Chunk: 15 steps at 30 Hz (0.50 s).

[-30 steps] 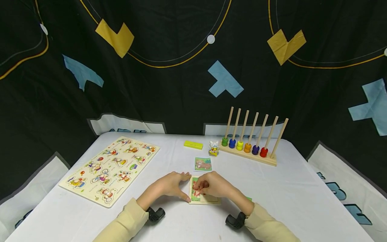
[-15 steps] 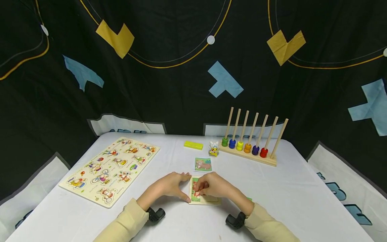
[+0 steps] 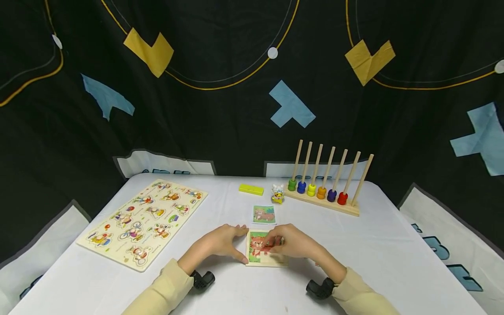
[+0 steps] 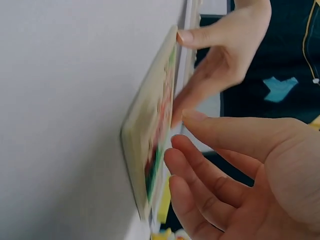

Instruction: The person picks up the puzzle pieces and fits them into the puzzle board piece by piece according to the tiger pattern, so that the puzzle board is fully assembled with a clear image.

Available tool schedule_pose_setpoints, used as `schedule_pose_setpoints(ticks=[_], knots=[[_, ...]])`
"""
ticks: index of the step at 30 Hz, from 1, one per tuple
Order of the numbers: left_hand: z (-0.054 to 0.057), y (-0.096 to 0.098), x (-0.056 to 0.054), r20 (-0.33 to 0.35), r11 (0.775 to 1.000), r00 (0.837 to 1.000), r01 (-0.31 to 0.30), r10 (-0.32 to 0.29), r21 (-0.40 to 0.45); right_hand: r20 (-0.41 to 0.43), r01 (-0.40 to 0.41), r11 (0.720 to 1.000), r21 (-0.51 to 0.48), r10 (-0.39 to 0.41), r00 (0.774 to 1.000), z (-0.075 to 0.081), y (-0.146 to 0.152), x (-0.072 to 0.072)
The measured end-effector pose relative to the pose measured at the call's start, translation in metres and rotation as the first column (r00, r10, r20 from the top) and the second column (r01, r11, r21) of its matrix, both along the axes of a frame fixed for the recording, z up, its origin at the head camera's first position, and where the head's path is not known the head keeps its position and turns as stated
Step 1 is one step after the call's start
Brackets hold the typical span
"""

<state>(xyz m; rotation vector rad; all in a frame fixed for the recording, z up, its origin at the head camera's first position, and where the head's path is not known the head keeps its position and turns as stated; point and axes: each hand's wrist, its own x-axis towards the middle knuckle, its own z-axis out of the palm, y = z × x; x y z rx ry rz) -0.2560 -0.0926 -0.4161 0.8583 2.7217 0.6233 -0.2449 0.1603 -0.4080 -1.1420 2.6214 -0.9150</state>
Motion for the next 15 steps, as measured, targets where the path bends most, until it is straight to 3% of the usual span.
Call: schedule_pose_setpoints(ticks=[9, 15], knots=[[-0.001, 0.0, 0.0, 0.007, 1.0, 1.0, -0.002, 0.002, 0.002, 0.04, 0.096, 0.994, 0.056, -0.099, 0.994, 0.007, 0.054, 0.008], [0.0, 0.001, 0.0, 0.012, 1.0, 1.0, -0.006, 0.006, 0.002, 0.046, 0.1, 0.988, 0.117, -0.106, 0.993, 0.013, 0.082, 0.016]])
